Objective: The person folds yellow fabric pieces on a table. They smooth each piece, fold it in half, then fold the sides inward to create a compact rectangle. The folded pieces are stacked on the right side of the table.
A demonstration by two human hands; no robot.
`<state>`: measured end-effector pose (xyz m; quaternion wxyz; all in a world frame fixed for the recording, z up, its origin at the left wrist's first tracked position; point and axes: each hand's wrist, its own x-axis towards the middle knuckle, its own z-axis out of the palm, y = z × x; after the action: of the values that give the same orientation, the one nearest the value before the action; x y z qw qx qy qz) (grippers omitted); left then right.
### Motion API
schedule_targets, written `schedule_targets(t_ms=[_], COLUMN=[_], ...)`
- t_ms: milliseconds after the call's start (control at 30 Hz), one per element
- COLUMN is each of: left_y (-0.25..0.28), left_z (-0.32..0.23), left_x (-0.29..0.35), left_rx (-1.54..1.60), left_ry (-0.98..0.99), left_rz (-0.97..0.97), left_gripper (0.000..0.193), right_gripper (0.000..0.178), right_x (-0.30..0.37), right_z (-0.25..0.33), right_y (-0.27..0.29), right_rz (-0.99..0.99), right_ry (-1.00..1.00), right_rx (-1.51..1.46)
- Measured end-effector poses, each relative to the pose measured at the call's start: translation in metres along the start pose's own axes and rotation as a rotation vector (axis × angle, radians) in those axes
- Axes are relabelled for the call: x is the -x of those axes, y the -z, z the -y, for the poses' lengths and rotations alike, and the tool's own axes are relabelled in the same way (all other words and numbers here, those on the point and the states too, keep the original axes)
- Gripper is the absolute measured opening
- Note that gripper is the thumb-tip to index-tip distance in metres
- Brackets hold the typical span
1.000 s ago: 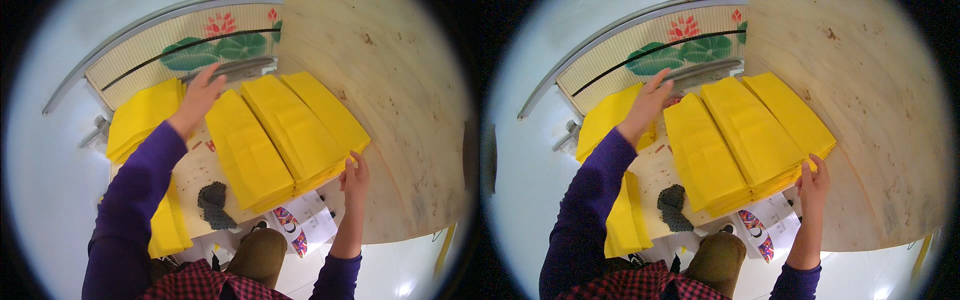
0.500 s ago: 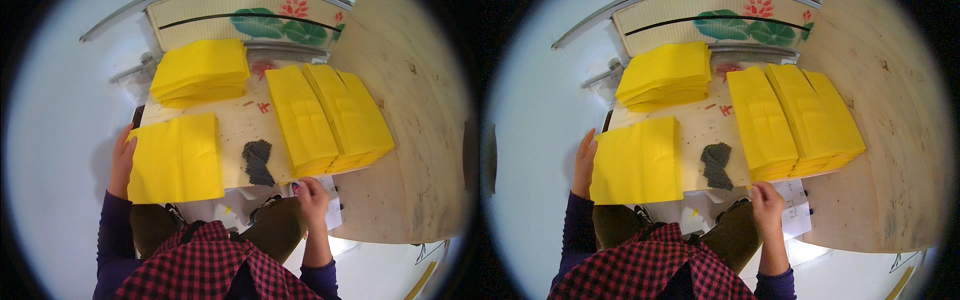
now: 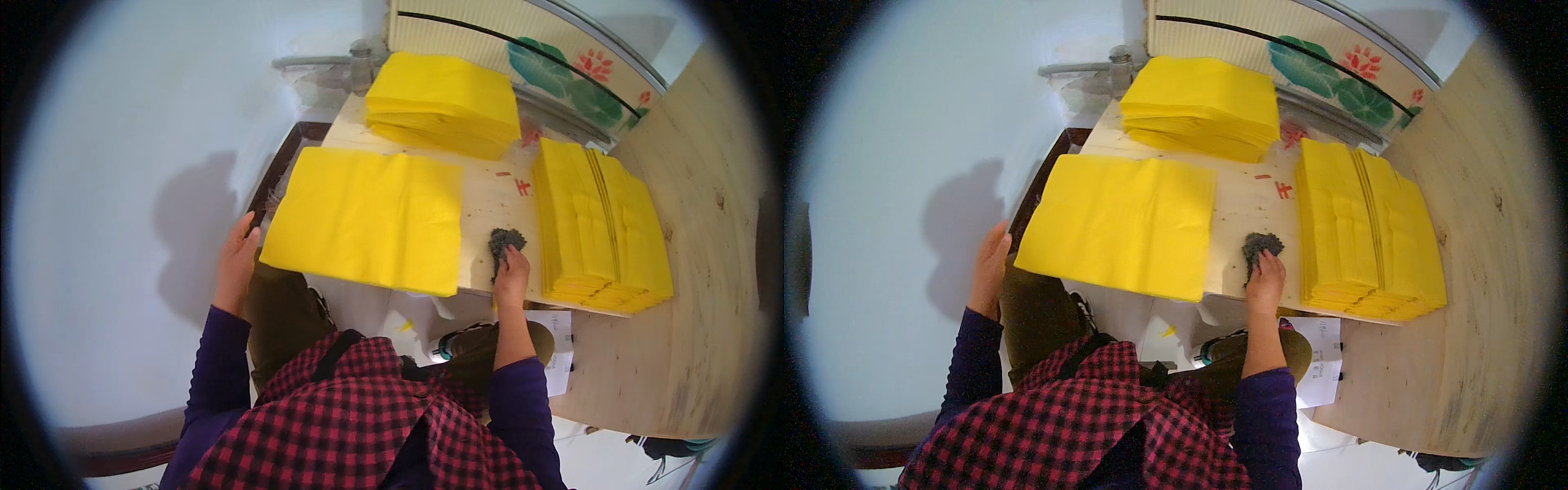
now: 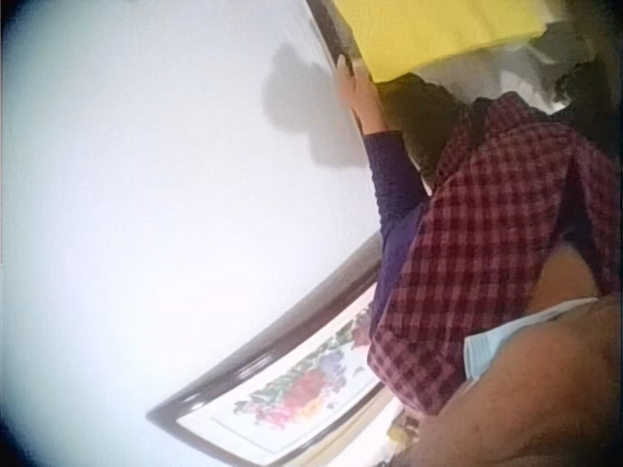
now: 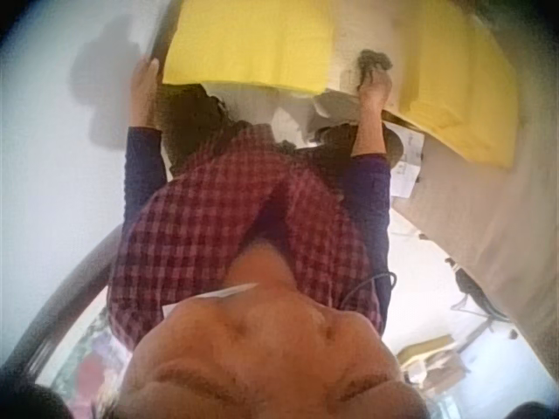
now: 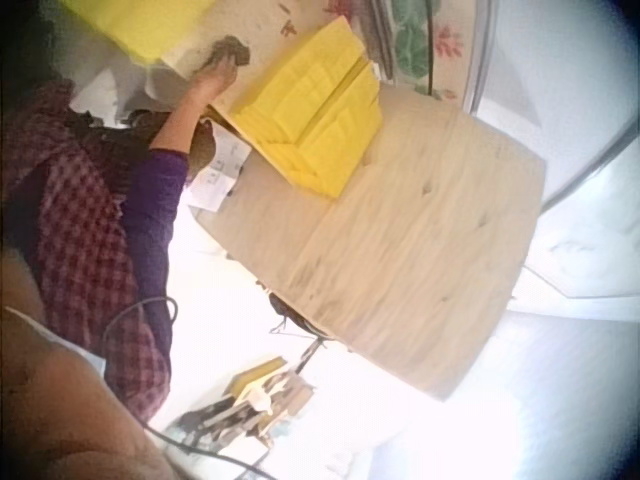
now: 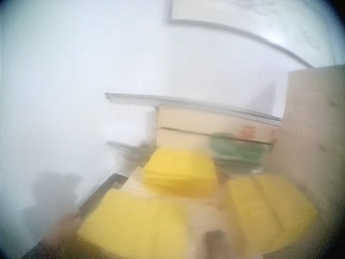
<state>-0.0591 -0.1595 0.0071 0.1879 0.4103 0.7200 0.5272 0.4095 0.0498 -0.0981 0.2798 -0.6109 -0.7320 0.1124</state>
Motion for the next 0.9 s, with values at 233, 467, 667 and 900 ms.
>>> schedule_targets(t_ms=[233,467,667,900], left_y=[0.002,-0.023,-0.043,-0.028], left_z=[0.039,0.057,0.049,0.041], left_x=[0.0,-0.008,-0.014,-0.016], left_rx=[0.093,0.356,0.43,0.23], left_ry=[-0.011,0.153,0.167,0.004], left_rz=[0.007,0.037,0.073,0.02], left_gripper=[0.038,0.053,0.054,0.042], right_gripper=[0.048,0.061,0.068,0.051], right_x=[0.014,0.041,0.057,0.056], right_z=[0.023,0.087,0.122,0.129], right_y=[0.016,-0.009,-0.018,0.002], right_rz=[-0.075,0.065,0.156,0.066], right_ry=[0.039,-0.094,-0.071,-0.022], right_rx=[-0.14,-0.686,-0.562,-0.518])
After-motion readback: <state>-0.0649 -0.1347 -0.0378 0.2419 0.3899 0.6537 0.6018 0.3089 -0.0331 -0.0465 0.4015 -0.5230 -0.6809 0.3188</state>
